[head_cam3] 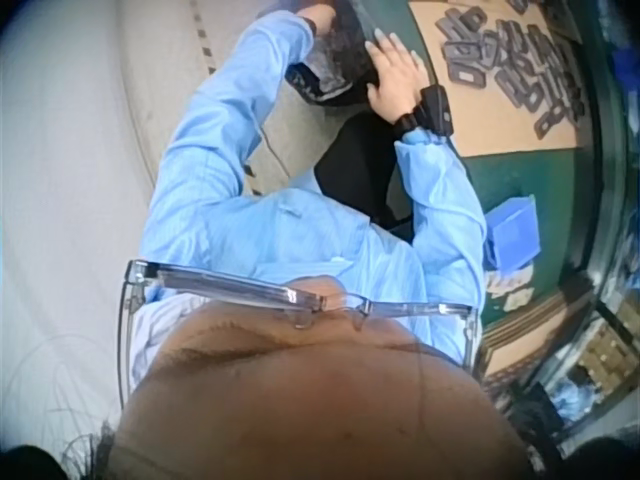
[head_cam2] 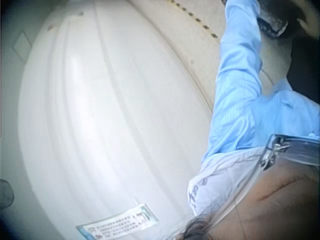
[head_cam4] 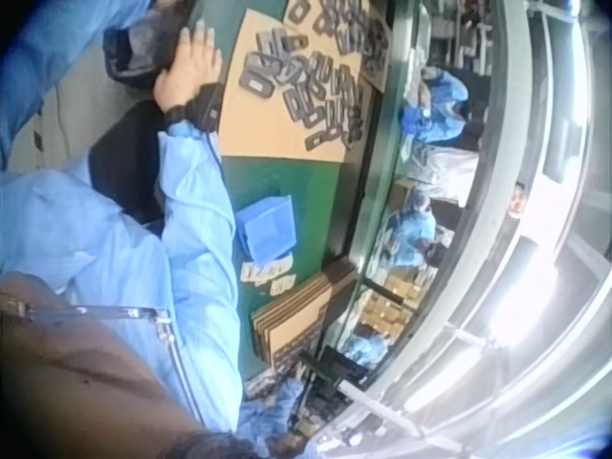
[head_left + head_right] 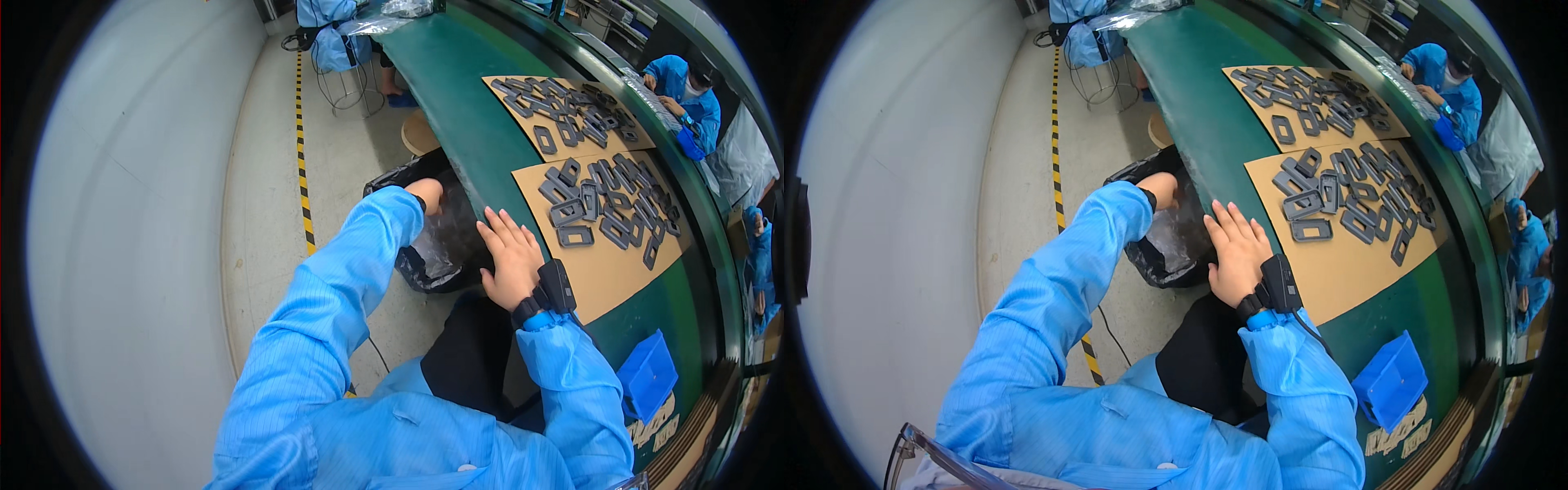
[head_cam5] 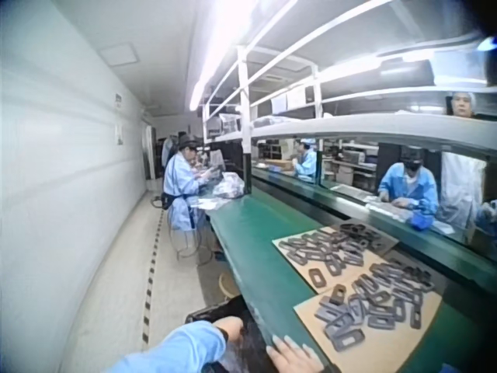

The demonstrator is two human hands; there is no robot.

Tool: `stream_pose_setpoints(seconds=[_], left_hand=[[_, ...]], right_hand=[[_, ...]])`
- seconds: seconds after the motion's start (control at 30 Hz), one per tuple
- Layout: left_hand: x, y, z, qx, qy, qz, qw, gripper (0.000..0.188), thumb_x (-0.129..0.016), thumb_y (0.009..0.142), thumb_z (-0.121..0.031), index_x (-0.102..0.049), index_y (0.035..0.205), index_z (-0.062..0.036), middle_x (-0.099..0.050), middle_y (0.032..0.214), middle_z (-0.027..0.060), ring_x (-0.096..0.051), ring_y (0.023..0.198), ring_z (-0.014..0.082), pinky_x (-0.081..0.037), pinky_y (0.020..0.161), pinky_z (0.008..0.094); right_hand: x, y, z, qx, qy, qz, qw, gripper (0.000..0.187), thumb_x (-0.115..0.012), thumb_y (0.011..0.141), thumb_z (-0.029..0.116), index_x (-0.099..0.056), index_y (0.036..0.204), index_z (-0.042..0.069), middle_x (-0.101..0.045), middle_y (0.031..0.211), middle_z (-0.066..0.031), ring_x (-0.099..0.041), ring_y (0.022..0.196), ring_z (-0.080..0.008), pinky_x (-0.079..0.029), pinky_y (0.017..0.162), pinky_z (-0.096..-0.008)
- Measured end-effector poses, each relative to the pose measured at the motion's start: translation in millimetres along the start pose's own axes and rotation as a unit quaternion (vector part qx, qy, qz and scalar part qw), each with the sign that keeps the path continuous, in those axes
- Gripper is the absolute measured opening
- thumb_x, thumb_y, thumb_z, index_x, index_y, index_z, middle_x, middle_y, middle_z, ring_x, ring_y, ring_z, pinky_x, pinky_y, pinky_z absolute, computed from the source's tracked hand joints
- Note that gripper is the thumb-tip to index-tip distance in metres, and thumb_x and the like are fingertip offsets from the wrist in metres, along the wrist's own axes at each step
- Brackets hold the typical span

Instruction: The person is seen putting a small piece of plastic on another piece of plastic in an industrial environment.

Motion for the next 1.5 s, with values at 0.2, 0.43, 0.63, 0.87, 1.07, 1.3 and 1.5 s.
stream_pose_setpoints(seconds=[0.2, 0.43, 0.63, 0.87, 1.07, 1.3, 1.5], left_hand=[[-16.6, -11.6, -2.5, -0.018, 0.096, 0.004, 0.995, 0.035, -0.080, 0.075, -0.024, -0.076, 0.104, -0.0043, -0.072, 0.105, 0.0184, -0.067, 0.104, 0.0347, -0.054, 0.091, 0.0432], [-10.5, -16.1, 1.4, -0.018, -0.018, -0.091, 0.996, 0.016, -0.081, 0.072, -0.015, -0.076, 0.085, -0.0083, -0.074, 0.088, 0.0121, -0.070, 0.086, 0.0328, -0.055, 0.076, 0.0417], [-1.4, -32.2, -3.0, -0.028, -0.077, -0.171, 0.982, 0.040, -0.089, 0.065, -0.013, -0.067, 0.097, -0.0024, -0.071, 0.098, 0.0182, -0.067, 0.104, 0.0358, -0.053, 0.085, 0.0407], [-17.1, -19.7, 5.7, 0.050, -0.104, -0.054, 0.992, 0.028, -0.080, 0.078, -0.023, -0.070, 0.095, -0.0031, -0.071, 0.093, 0.0204, -0.069, 0.097, 0.0360, -0.053, 0.082, 0.0432], [-37.8, -5.1, 23.6, -0.007, -0.076, -0.101, 0.992, 0.051, -0.073, 0.077, -0.011, -0.064, 0.128, -0.0112, -0.069, 0.111, 0.0224, -0.064, 0.111, 0.0371, -0.051, 0.093, 0.0430], [-19.1, -40.9, -17.4, 0.034, -0.023, -0.268, 0.962, 0.058, -0.074, 0.073, -0.013, -0.061, 0.130, -0.0054, -0.067, 0.117, 0.0245, -0.063, 0.116, 0.0378, -0.049, 0.099, 0.0433], [-27.4, -7.3, 10.3, 0.016, -0.058, -0.103, 0.993, 0.024, -0.072, 0.071, -0.013, -0.074, 0.092, -0.0016, -0.070, 0.096, 0.0235, -0.068, 0.094, 0.0403, -0.054, 0.085, 0.0468]], right_hand=[[-0.6, -0.8, 2.6, 0.016, 0.029, -0.007, 0.999, 0.076, -0.075, 0.072, 0.012, -0.048, 0.144, 0.010, -0.036, 0.159, -0.0093, -0.031, 0.148, -0.0286, -0.028, 0.118, -0.0480], [0.5, -5.1, 0.1, 0.005, 0.028, -0.006, 1.000, 0.077, -0.074, 0.072, 0.011, -0.047, 0.145, 0.009, -0.035, 0.160, -0.0101, -0.029, 0.149, -0.0300, -0.028, 0.118, -0.0508], [4.0, -0.1, 1.9, 0.004, 0.022, -0.001, 1.000, 0.075, -0.074, 0.074, 0.011, -0.048, 0.144, 0.009, -0.036, 0.159, -0.0101, -0.031, 0.148, -0.0295, -0.028, 0.119, -0.0485], [1.8, -1.9, 0.1, 0.005, 0.017, -0.009, 1.000, 0.075, -0.074, 0.073, 0.012, -0.049, 0.144, 0.010, -0.037, 0.158, -0.0107, -0.032, 0.148, -0.0309, -0.028, 0.119, -0.0490], [3.1, -0.9, 2.6, 0.002, 0.019, -0.001, 1.000, 0.075, -0.074, 0.074, 0.012, -0.049, 0.144, 0.009, -0.036, 0.159, -0.0098, -0.031, 0.148, -0.0288, -0.028, 0.119, -0.0481], [1.0, -1.8, 0.1, -0.006, 0.024, -0.001, 1.000, 0.074, -0.073, 0.074, 0.012, -0.048, 0.144, 0.009, -0.036, 0.159, -0.0097, -0.031, 0.148, -0.0287, -0.027, 0.120, -0.0479], [1.3, -1.4, 0.1, -0.001, 0.016, -0.006, 1.000, 0.074, -0.073, 0.074, 0.011, -0.049, 0.144, 0.009, -0.036, 0.159, -0.0099, -0.032, 0.148, -0.0288, -0.027, 0.119, -0.0478]])
Point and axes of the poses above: each hand's wrist, its own y-axis towards the middle knuckle, its own x-axis out of the back of the hand, z = x × y, the point moved 5 cm from there along y, towards the middle knuckle
